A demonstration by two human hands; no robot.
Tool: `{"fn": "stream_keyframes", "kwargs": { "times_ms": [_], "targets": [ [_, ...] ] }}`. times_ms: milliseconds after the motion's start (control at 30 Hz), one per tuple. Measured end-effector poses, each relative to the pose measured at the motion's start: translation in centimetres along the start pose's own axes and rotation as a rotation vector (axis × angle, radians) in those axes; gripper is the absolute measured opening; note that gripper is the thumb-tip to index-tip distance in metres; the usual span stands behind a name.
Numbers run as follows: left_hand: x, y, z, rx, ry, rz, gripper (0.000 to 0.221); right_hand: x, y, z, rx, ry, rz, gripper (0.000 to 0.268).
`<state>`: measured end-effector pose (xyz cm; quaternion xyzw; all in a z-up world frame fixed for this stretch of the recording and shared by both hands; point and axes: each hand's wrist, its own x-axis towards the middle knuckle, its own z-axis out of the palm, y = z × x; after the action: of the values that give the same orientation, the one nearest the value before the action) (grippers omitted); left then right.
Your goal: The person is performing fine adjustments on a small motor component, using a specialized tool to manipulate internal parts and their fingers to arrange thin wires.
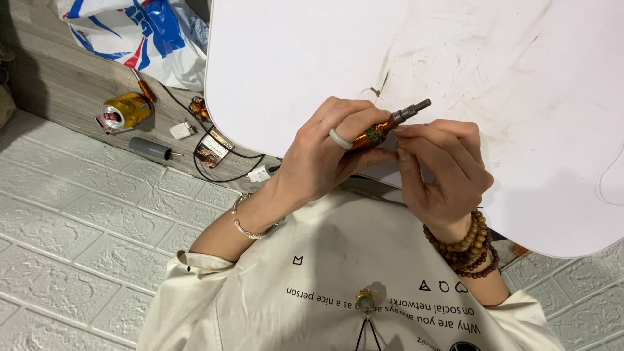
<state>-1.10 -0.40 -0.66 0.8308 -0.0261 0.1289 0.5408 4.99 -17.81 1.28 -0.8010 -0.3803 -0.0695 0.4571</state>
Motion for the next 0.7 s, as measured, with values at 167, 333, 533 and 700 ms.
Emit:
{"fn": "stream_keyframes", "kwargs": {
  "times_ms": [167, 333, 533, 700],
  "targets": [
    [0.1, 0.4, 0.0, -0.018, -0.008, -0.040, 0.052, -0.1, 0.0, -0.1, 0.044, -0.001, 0.039, 0.015],
    [-0.1, 0.3, 0.7, 0.100, -0.015, 0.022, 0.044, -0.4, 0.2, -0.2, 0.114, 0.002, 0.080, 0.014],
    [0.4, -0.2, 1.1, 0.179, 0.044, 0.109, 0.041, -0.5, 0.3, -0.3, 0.230, -0.002, 0.204, 0.014],
    [0.9, 0.0, 1.3, 0.453, 0.054, 0.163, 0.034, 0.1, 0.0, -1.1, 0.127, -0.083, 0.255, 0.007]
  ]
}}
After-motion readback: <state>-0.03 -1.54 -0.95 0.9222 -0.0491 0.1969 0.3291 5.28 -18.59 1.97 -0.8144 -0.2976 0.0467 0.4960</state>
